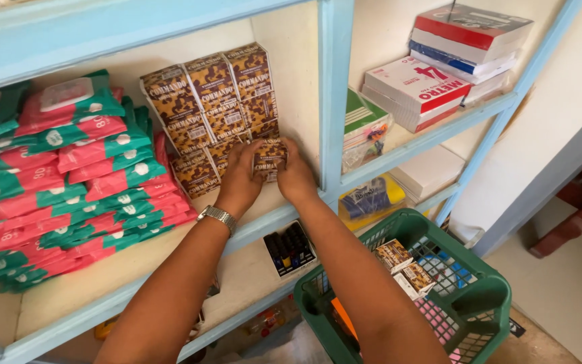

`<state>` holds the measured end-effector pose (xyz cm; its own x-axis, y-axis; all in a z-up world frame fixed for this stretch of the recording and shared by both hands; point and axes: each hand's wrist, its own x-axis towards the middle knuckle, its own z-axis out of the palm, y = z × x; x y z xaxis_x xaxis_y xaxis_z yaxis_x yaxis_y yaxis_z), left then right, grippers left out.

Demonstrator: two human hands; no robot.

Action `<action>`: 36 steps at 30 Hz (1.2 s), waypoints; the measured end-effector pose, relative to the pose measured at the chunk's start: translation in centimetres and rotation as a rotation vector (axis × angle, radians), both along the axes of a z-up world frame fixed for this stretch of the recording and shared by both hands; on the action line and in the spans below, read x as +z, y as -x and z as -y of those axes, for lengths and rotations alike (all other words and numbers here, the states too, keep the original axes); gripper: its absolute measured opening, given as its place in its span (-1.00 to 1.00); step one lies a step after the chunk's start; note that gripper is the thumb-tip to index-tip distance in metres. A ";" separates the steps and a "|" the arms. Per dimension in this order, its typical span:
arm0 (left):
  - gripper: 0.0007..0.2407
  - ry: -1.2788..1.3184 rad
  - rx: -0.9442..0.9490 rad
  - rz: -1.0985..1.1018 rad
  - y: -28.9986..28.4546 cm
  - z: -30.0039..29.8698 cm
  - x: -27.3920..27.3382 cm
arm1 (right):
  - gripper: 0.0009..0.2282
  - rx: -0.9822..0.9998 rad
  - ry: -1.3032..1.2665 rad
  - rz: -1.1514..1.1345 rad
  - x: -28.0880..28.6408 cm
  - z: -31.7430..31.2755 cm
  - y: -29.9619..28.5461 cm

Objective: The recorder is stocking small boxes of safety matches onto a grocery store shelf from a plastic basket.

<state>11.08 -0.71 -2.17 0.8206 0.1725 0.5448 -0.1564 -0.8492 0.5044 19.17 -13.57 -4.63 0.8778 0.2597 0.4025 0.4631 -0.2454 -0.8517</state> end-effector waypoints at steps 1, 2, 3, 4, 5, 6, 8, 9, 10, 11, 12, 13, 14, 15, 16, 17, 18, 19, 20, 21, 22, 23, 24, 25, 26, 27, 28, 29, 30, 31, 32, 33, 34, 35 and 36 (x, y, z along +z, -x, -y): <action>-0.39 0.009 -0.022 0.016 0.1 0.1 0.2 | -0.54 0.033 -0.011 -0.084 0.1 0.1 0.1; -0.39 0.019 -0.043 0.032 0.3 0.2 0.4 | -0.56 0.066 -0.023 -0.167 0.1 0.3 0.1; -0.39 0.022 -0.048 0.032 0.1 0.2 0.3 | -0.56 0.061 -0.020 -0.167 -0.2 0.2 -0.1; -0.40 0.039 -0.071 0.060 0.0 0.3 0.2 | -0.59 0.029 -0.023 -0.083 -0.6 0.2 -0.3; -0.41 0.055 -0.089 0.091 0.0 0.2 0.2 | -0.62 0.003 -0.024 0.004 -0.8 -0.1 -0.5; -0.41 0.059 -0.088 0.093 0.2 0.3 0.4 | -0.62 0.004 -0.021 0.006 0.3 0.3 0.4; -0.39 0.085 -0.111 0.126 0.6 0.5 1.0 | -0.72 0.020 -0.117 -0.335 2.7 1.1 2.1; -0.39 0.088 -0.113 0.130 0.6 0.5 0.8 | -0.72 0.018 -0.114 -0.331 2.0 1.0 1.8; -0.38 0.085 -0.122 0.141 0.6 0.4 0.6 | -0.76 0.017 -0.196 -0.261 1.4 0.9 1.5; -0.38 0.082 -0.133 0.150 0.6 0.4 0.4 | -0.80 0.015 -0.279 -0.191 0.7 0.8 1.2; -0.38 0.083 -0.136 0.154 0.8 0.5 0.2 | -0.80 0.013 -0.278 -0.187 0.5 0.8 1.3; -0.38 0.087 -0.136 0.150 0.9 0.6 0.2 | -0.79 0.006 -0.268 -0.191 0.4 0.8 1.4; -0.37 0.091 -0.137 0.146 1.1 0.7 0.1 | -0.76 -0.002 -0.259 -0.195 0.3 0.8 1.5; -0.37 0.090 -0.141 0.148 1.3 0.9 0.2 | -0.76 -0.006 -0.261 -0.193 -0.3 0.7 1.3; -0.37 0.074 -0.140 0.144 1.5 1.0 0.3 | -0.68 -0.051 -0.244 0.062 -0.8 0.6 1.1; -0.37 0.061 -0.135 0.140 1.9 1.2 0.3 | -0.59 -0.087 -0.219 0.316 -1.5 0.4 1.0; -0.37 0.062 -0.135 0.142 2.0 1.2 0.4 | -0.59 -0.087 -0.218 0.318 -0.6 0.8 1.8; -0.37 0.048 -0.138 0.149 2.2 1.2 0.4 | -0.51 -0.059 -0.194 0.251 0.3 1.2 2.6; -0.37 0.034 -0.141 0.156 2.4 1.2 0.4 | -0.42 -0.031 -0.170 0.185 1.2 1.5 3.5; -0.37 0.038 -0.139 0.159 2.4 1.1 0.4 | -0.42 -0.029 -0.166 0.188 1.1 1.5 3.4; -0.38 0.046 -0.148 0.171 2.4 1.1 0.3 | -0.42 -0.006 -0.206 0.177 1.1 1.6 3.4; -0.38 0.053 -0.158 0.183 2.4 1.1 0.2 | -0.42 0.015 -0.245 0.167 1.0 1.7 3.3; -0.38 0.057 -0.158 0.186 2.6 1.3 0.5 | -0.42 0.016 -0.241 0.170 1.1 1.8 3.5; -0.39 0.084 -0.141 0.152 2.8 1.6 0.9 | -0.43 0.026 -0.253 0.101 1.3 2.0 3.7; -0.39 0.112 -0.125 0.118 3.0 1.9 1.3 | -0.43 0.036 -0.265 0.031 1.4 2.2 3.8; -0.39 0.113 -0.126 0.118 3.0 1.8 1.1 | -0.43 0.035 -0.263 0.032 1.2 2.2 3.9; -0.39 0.143 -0.118 0.090 3.0 1.8 1.0 | -0.39 0.023 -0.274 0.233 0.9 2.3 4.0; -0.39 0.173 -0.108 0.062 3.0 1.6 0.8 | -0.36 0.015 -0.281 0.434 0.7 2.3 4.1; -0.39 0.174 -0.107 0.064 2.8 1.5 0.6 | -0.36 0.016 -0.280 0.436 0.8 2.4 4.3; -0.38 0.165 -0.093 0.074 2.7 1.3 0.4 | -0.33 0.010 -0.290 0.439 0.9 2.4 4.5; -0.36 0.157 -0.078 0.083 2.5 1.0 0.2 | -0.30 0.003 -0.300 0.442 1.1 2.5 4.7; -0.36 0.158 -0.078 0.085 2.1 0.8 -0.2 | -0.30 0.003 -0.299 0.443 0.7 2.5 4.4; -0.34 0.148 -0.052 0.045 1.7 0.5 -0.7 | -0.35 -0.009 -0.214 0.471 0.3 2.6 4.1; -0.32 0.138 -0.023 0.006 1.4 0.2 -1.2 | -0.39 -0.019 -0.128 0.499 -0.1 2.5 3.8; -0.32 0.139 -0.022 0.008 1.3 0.0 -1.4 | -0.39 -0.017 -0.128 0.501 -0.1 2.5 3.8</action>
<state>9.82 -0.76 -3.56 0.8205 0.2287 0.5239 -0.1790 -0.7675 0.6155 15.35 -16.11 -4.73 0.5728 0.1681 0.8023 0.8187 -0.1652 -0.5499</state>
